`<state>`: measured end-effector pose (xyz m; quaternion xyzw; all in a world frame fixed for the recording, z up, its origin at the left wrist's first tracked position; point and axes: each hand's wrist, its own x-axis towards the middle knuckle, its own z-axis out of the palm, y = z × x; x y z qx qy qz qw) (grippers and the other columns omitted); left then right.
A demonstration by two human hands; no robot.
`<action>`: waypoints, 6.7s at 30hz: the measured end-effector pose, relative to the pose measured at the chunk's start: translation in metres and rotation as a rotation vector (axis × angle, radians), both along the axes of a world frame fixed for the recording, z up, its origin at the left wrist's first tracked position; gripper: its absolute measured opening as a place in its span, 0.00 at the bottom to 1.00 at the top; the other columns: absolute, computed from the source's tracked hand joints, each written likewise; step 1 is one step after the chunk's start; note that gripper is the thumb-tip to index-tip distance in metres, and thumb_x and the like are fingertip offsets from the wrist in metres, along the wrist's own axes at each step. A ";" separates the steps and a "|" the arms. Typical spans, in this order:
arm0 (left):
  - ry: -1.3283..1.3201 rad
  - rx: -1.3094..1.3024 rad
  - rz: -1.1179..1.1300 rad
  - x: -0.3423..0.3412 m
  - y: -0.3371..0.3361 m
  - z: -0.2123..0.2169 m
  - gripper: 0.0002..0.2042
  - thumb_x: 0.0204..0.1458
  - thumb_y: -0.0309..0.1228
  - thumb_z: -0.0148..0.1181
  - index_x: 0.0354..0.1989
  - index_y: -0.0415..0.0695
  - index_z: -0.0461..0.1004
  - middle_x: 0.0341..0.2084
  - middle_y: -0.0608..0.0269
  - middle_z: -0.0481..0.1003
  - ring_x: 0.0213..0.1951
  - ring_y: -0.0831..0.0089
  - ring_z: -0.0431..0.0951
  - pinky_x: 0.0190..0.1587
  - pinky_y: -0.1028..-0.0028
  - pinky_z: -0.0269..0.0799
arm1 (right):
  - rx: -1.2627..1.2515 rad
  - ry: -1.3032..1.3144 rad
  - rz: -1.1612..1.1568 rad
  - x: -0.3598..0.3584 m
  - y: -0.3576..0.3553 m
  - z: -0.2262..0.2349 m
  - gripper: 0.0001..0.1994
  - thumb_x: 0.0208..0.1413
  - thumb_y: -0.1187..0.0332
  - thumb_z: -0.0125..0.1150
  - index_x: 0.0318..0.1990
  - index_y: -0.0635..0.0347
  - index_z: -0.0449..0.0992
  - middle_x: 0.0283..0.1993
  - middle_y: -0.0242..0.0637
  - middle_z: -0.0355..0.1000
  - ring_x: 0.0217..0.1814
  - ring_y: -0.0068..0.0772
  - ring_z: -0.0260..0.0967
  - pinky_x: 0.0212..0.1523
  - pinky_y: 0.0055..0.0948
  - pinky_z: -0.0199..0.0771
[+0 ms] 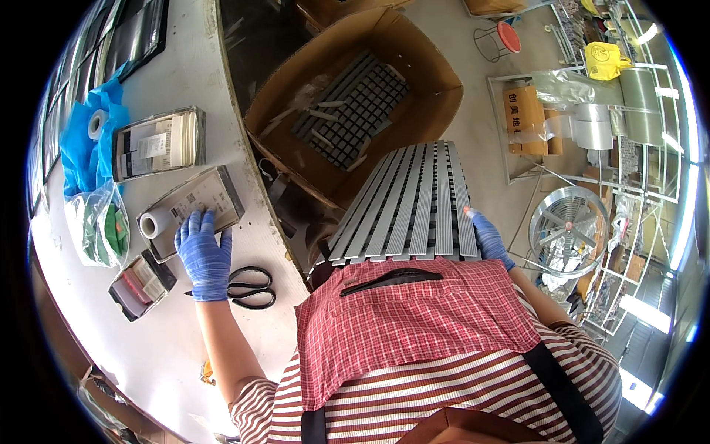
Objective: The person takes a plastic grid component from a box, places it on a table, rolls it into a cylinder, and wraps it in a sheet of clear plastic film before setting the package aside.
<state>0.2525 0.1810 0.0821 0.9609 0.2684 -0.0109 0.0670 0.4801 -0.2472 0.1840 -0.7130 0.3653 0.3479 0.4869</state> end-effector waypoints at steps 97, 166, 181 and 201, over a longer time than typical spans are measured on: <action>-0.278 -2.292 0.536 0.109 -0.147 -0.099 0.29 0.48 0.34 0.66 0.58 0.36 0.66 0.47 0.51 0.76 0.44 0.64 0.80 0.53 0.66 0.75 | 0.238 -0.169 0.080 0.041 -0.028 0.062 0.22 0.53 0.58 0.63 0.49 0.65 0.75 0.40 0.40 0.77 0.37 0.32 0.77 0.41 0.27 0.79; -0.359 -2.180 0.469 0.238 -0.284 0.024 0.39 0.51 0.23 0.59 0.70 0.36 0.45 0.41 0.50 0.76 0.38 0.67 0.78 0.40 0.69 0.77 | 0.078 -0.731 0.359 0.143 -0.147 0.057 0.13 0.61 0.68 0.59 0.49 0.64 0.74 0.33 0.30 0.70 0.28 0.15 0.63 0.25 0.16 0.61; -0.306 -1.929 0.354 0.226 -0.283 0.029 0.37 0.52 0.21 0.54 0.71 0.38 0.44 0.50 0.48 0.73 0.46 0.62 0.75 0.52 0.69 0.71 | -1.360 -0.104 2.304 0.205 -0.430 -0.063 0.09 0.54 0.65 0.54 0.36 0.51 0.82 0.36 0.40 0.79 0.44 0.43 0.77 0.43 0.43 0.75; -0.350 -1.800 0.207 0.204 -0.276 0.043 0.37 0.52 0.24 0.55 0.70 0.34 0.44 0.53 0.39 0.70 0.52 0.55 0.74 0.55 0.67 0.70 | -0.720 -0.391 1.016 0.220 -0.328 -0.060 0.21 0.50 0.63 0.67 0.52 0.57 0.75 0.47 0.40 0.75 0.45 0.40 0.73 0.41 0.39 0.78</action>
